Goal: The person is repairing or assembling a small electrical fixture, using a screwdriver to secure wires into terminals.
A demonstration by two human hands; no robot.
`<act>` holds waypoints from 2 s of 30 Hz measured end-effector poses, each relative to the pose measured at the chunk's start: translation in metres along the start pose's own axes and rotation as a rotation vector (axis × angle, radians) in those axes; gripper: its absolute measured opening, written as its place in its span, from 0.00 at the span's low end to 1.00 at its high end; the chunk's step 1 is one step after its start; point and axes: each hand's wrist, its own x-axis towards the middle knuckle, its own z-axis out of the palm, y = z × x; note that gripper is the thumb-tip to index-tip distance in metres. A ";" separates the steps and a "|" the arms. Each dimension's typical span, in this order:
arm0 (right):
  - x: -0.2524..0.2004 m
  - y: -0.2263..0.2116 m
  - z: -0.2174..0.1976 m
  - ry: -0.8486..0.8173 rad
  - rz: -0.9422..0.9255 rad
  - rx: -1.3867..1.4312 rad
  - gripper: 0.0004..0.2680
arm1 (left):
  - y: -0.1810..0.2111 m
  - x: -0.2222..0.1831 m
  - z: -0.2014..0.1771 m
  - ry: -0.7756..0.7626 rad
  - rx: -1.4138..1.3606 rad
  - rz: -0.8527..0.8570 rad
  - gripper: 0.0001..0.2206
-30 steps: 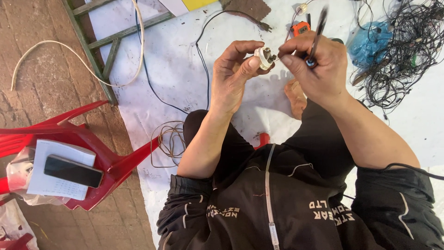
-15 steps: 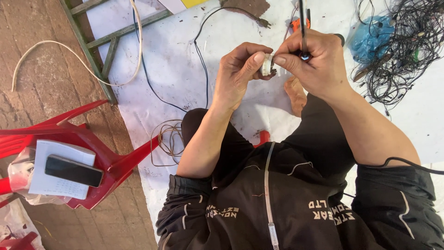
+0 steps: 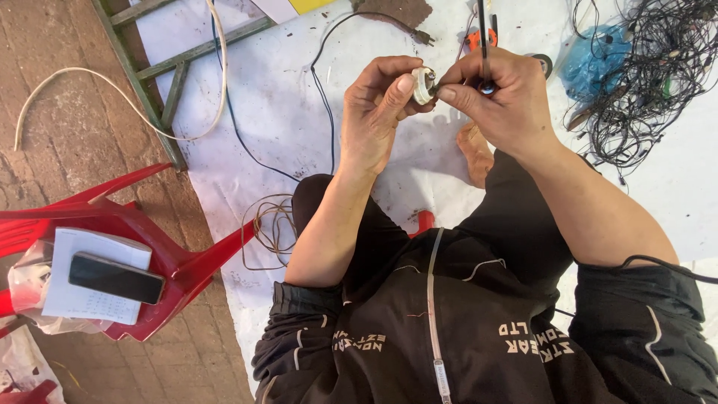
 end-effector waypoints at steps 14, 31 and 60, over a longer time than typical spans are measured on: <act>-0.001 -0.004 0.011 0.060 -0.127 -0.060 0.05 | 0.001 -0.004 -0.003 -0.004 -0.052 -0.001 0.14; -0.006 0.001 0.015 0.165 -0.348 -0.251 0.12 | 0.002 -0.011 -0.005 -0.023 -0.108 0.062 0.14; -0.009 -0.004 0.009 0.147 -0.233 -0.137 0.04 | 0.003 -0.013 0.000 -0.030 -0.107 0.035 0.13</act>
